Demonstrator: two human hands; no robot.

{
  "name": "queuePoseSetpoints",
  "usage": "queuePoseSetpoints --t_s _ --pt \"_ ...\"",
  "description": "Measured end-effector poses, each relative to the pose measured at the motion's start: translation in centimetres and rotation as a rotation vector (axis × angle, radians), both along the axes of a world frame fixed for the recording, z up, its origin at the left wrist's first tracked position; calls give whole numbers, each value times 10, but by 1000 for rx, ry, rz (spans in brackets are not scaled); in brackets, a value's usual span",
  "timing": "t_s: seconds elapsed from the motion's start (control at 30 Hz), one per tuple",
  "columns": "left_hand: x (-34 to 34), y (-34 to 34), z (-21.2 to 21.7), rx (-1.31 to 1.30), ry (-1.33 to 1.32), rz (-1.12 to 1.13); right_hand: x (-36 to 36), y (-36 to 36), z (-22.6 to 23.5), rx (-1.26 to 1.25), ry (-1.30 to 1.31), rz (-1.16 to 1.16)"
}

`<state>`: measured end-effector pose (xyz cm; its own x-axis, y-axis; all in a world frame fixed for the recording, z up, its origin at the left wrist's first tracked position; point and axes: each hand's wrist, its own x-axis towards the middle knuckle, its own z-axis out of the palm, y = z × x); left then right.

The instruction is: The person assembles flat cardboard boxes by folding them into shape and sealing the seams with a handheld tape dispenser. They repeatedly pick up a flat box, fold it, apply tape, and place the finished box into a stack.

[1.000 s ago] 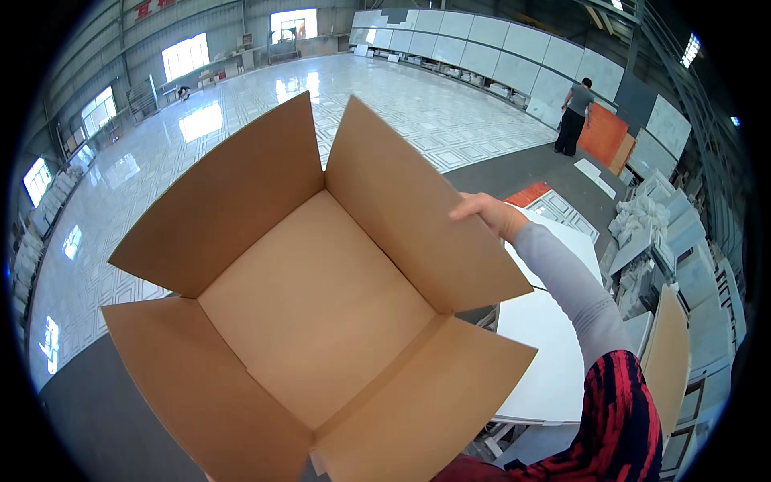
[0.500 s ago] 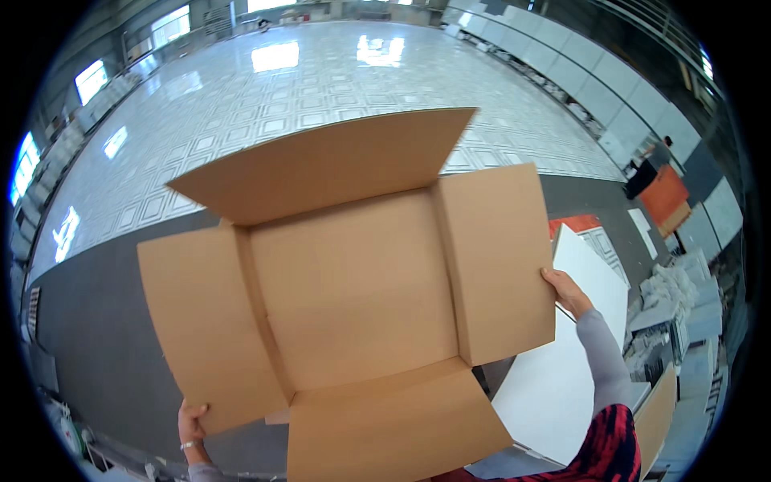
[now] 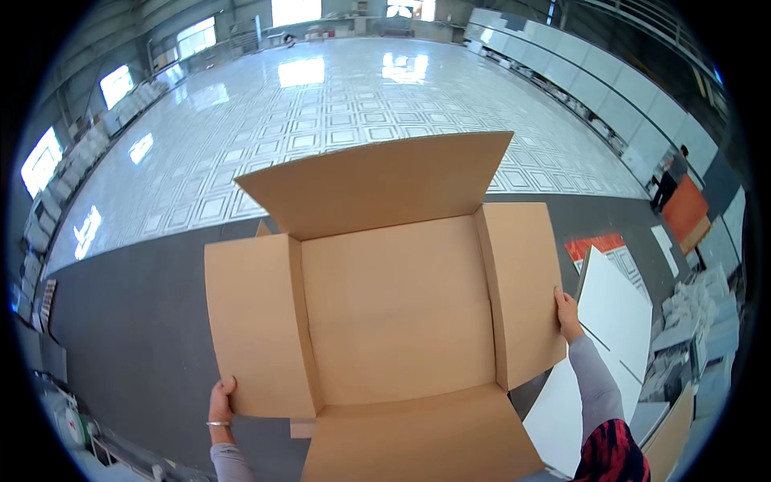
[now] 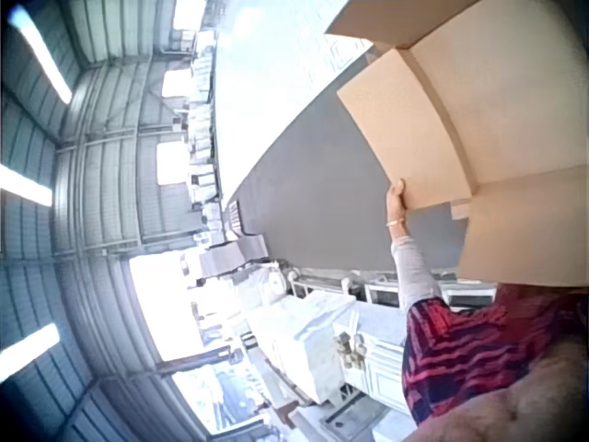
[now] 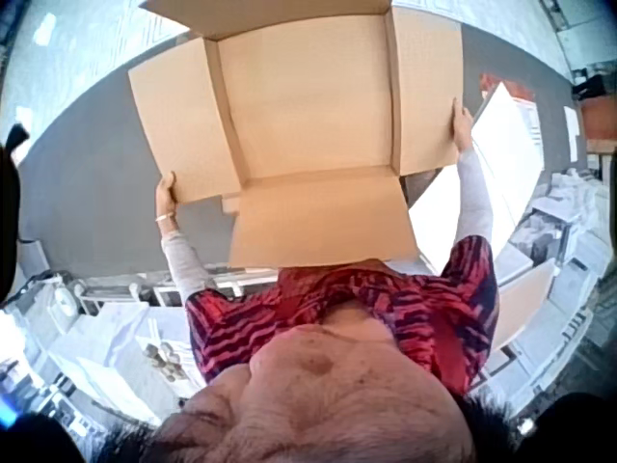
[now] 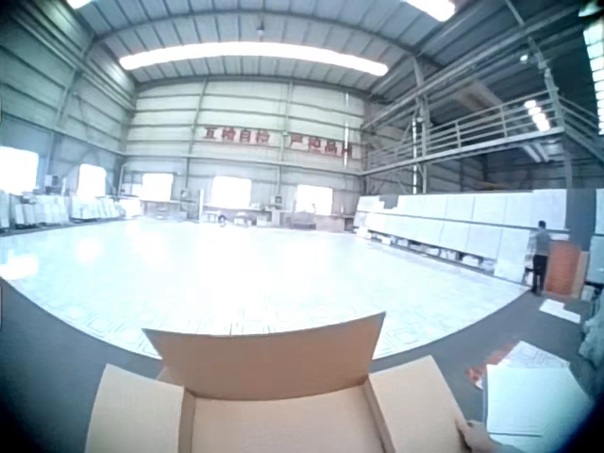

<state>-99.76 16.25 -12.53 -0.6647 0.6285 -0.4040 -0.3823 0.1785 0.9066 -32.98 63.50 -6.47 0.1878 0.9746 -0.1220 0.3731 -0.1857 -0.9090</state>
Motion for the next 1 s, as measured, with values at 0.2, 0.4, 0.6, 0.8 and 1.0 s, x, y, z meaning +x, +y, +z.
queuePoseSetpoints --t_s 0.2,0.4,0.6,0.8,1.0 --pt "6 -9 110 58 265 26 -9 3 81 -27 92 61" --pt "-41 64 251 99 589 12 -39 55 159 149 103 106" --pt "-68 152 343 -14 759 45 -108 96 179 226 130 208" --pt "-56 187 292 -268 811 -71 -184 69 139 170 -50 451" --pt "-72 150 182 -528 846 -176 -157 38 93 -52 -117 480"
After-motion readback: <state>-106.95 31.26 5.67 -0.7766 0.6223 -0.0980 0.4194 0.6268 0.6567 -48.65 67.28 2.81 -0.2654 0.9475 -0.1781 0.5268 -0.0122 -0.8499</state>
